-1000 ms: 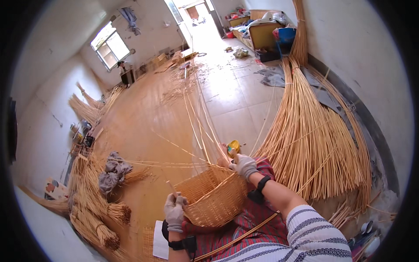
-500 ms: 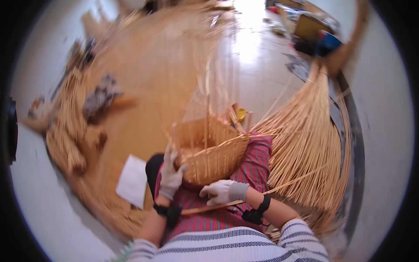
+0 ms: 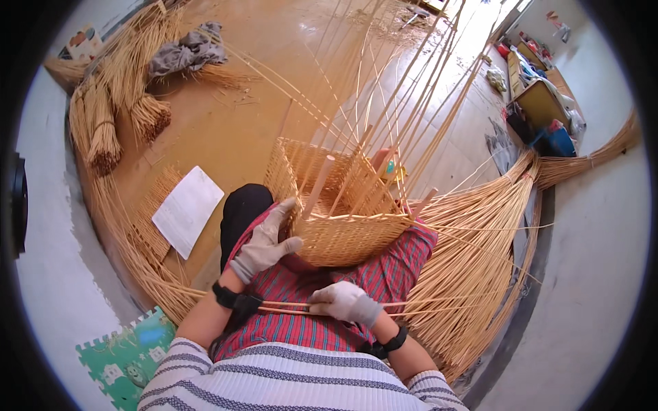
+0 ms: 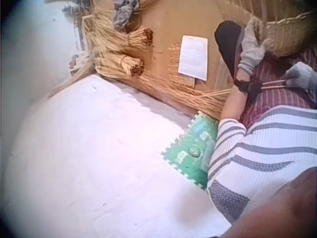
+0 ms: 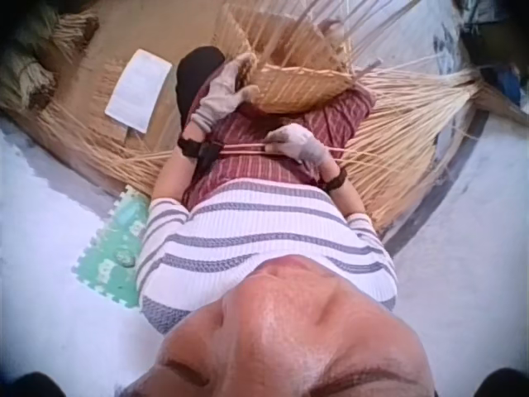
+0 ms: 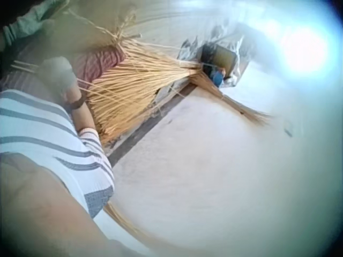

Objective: Weaving a wicker basket while sitting on the floor surrounded by materials.

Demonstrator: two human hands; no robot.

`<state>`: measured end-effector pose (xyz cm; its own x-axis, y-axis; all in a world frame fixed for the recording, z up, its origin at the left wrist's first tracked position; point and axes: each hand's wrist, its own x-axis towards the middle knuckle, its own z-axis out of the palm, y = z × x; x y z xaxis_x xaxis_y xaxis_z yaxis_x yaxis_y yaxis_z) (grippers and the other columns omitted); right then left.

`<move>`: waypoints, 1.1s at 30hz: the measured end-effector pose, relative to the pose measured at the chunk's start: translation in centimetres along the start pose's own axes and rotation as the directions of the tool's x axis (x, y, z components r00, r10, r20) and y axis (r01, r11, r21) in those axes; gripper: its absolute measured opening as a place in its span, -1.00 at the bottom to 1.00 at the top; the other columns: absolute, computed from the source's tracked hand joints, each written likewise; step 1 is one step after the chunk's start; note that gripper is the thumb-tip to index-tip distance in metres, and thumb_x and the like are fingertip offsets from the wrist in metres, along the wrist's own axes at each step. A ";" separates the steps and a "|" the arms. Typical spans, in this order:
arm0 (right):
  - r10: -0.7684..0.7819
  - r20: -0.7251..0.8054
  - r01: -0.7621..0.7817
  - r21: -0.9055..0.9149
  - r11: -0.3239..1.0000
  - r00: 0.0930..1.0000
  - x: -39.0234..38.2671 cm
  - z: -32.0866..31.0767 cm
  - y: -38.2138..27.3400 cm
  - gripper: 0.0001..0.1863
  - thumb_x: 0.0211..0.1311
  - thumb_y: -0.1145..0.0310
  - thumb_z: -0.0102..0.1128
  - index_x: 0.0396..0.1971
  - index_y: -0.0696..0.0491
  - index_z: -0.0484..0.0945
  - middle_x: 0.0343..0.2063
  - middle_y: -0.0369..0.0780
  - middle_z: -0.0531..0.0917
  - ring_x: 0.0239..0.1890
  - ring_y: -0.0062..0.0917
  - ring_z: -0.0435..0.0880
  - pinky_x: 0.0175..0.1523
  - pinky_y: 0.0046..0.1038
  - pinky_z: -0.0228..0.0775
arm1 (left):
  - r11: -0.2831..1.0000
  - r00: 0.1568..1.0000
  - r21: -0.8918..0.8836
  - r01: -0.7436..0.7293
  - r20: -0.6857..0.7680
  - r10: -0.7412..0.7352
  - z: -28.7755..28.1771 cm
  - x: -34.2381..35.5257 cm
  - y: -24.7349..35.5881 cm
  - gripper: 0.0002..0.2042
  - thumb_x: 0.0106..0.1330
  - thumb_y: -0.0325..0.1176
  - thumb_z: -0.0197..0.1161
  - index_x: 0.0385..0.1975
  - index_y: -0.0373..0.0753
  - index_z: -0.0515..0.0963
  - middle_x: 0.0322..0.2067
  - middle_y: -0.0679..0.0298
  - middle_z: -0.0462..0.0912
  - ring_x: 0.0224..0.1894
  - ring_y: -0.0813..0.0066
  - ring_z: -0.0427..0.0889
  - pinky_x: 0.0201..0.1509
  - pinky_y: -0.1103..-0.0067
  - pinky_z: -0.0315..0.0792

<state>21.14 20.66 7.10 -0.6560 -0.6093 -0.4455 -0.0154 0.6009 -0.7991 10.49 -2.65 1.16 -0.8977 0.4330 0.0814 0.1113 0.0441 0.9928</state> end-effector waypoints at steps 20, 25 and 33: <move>0.171 -0.680 0.653 0.732 0.193 0.713 1.6 -2.3 -0.9 -0.52 0.60 0.14 -0.07 0.29 0.17 0.43 0.13 -0.03 0.60 0.11 -0.40 0.65 0.19 -0.33 0.51 | 0.851 0.934 0.445 -0.280 -0.079 0.348 -1.0 0.8 5.7 -0.75 0.08 -0.43 0.43 -0.19 -0.09 0.76 -0.35 0.30 0.66 -0.23 0.33 0.64 -0.02 0.43 0.44; -0.316 -0.632 0.441 0.046 0.896 0.708 -0.6 -3.7 -7.7 -0.60 0.48 0.23 0.11 0.12 0.20 0.61 0.28 0.12 0.48 0.24 -0.10 0.58 0.32 -0.25 0.40 | 0.828 0.829 0.558 -0.053 -0.438 0.348 0.2 0.5 7.0 -0.59 0.25 -0.56 0.31 0.11 -0.10 0.69 -0.04 0.20 0.55 0.13 0.29 0.51 0.33 0.48 0.37; -0.473 -0.469 0.366 -0.304 0.880 0.746 0.2 -2.3 -10.2 -0.59 0.10 0.41 0.44 -0.01 0.08 0.62 0.15 0.17 0.49 0.16 0.06 0.58 0.20 -0.17 0.49 | 0.970 0.927 -0.137 -0.202 -0.345 0.145 4.1 0.6 2.7 -0.53 0.39 -0.61 0.17 0.32 -0.26 0.47 0.27 0.14 0.52 0.38 0.30 0.43 0.47 0.43 0.26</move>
<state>19.45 15.63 16.07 -0.8362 -0.4956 0.2350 -0.4830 0.4625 -0.7435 12.03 1.38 3.55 -0.9635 0.0971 0.2496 0.2313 -0.1681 0.9582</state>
